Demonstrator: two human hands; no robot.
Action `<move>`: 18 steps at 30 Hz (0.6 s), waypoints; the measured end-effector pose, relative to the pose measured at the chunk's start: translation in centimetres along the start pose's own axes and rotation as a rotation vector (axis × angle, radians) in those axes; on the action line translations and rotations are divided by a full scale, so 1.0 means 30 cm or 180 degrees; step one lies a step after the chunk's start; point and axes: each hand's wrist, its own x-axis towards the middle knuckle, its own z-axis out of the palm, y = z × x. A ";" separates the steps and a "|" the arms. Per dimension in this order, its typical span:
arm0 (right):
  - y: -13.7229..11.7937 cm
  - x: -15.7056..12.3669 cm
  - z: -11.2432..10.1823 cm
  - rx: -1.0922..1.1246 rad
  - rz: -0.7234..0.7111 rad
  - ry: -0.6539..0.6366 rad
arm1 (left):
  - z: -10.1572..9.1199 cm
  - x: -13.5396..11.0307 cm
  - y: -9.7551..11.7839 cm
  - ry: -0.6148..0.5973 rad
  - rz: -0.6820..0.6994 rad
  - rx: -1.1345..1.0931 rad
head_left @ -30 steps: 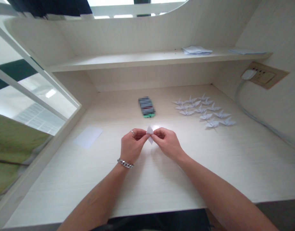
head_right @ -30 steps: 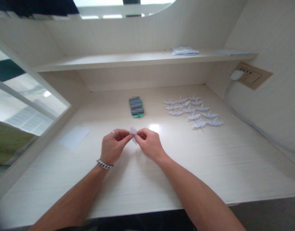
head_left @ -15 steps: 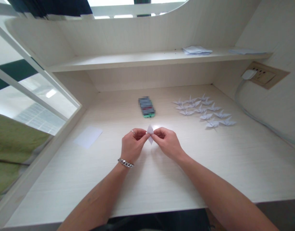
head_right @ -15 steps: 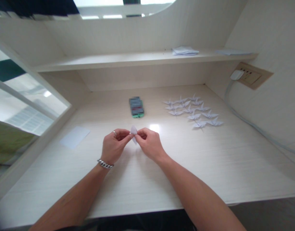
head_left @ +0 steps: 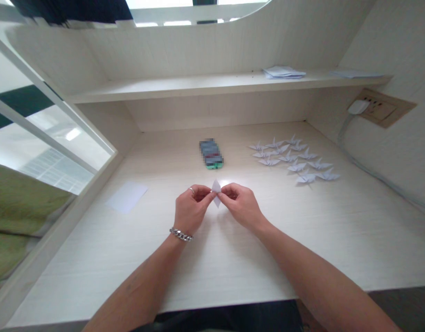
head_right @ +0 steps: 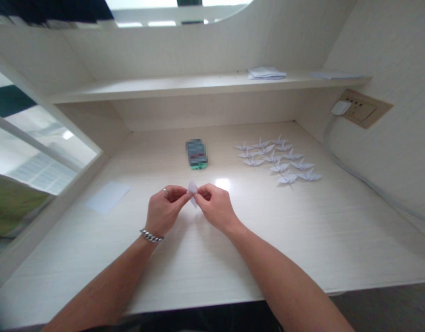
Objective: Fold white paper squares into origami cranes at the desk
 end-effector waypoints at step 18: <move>-0.004 -0.001 0.000 0.0016 0.0012 0.0003 | 0.001 0.000 -0.007 -0.0051 -0.0018 -0.0087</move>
